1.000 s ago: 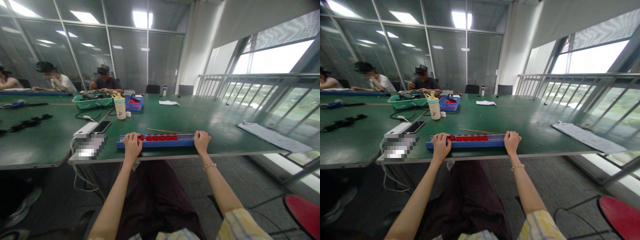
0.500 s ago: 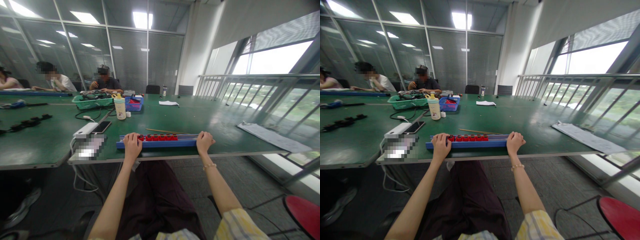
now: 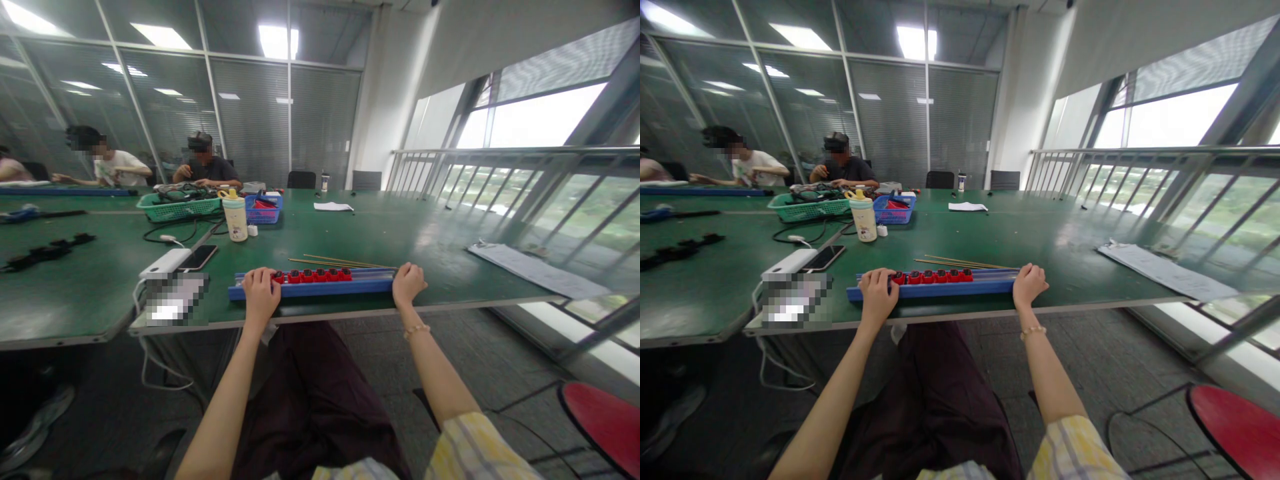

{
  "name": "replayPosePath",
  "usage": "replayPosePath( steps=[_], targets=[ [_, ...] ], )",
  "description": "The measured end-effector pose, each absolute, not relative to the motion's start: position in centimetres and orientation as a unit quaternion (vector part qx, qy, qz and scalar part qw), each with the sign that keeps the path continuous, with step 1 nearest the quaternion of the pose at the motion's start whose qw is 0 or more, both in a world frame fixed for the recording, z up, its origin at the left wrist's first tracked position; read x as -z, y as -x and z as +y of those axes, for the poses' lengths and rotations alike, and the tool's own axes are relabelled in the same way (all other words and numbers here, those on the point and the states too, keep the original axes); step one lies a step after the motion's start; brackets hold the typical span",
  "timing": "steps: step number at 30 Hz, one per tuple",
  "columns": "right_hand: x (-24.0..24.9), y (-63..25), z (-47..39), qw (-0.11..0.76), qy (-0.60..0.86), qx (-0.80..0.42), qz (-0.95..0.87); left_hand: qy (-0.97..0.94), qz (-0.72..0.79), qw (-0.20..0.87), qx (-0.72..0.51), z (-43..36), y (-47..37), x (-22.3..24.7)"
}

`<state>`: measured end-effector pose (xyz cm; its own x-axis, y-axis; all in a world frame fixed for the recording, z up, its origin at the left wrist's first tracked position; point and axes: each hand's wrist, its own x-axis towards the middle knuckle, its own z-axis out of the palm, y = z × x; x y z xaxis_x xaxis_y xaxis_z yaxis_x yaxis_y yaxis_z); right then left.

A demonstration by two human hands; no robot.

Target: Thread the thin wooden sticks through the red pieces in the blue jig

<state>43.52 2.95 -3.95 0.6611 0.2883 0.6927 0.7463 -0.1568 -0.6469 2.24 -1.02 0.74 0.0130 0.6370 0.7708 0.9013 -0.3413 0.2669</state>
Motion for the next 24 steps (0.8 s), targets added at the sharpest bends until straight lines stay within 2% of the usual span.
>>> replayPosePath(
  steps=[10,19,24],
  targets=[
    [4.20,-43.65,3.46,0.518,0.713,0.232,-0.412,0.694,-0.553,0.158,0.433,-0.88,-2.20,-0.63],
    [3.62,-43.30,2.79,0.509,0.675,0.194,-0.497,0.694,-0.556,0.157,0.430,-1.02,-2.27,-0.80],
    [3.43,-42.88,2.59,0.468,0.660,0.207,-0.549,0.695,-0.554,0.161,0.430,-0.90,-2.16,-0.68]
  ],
)
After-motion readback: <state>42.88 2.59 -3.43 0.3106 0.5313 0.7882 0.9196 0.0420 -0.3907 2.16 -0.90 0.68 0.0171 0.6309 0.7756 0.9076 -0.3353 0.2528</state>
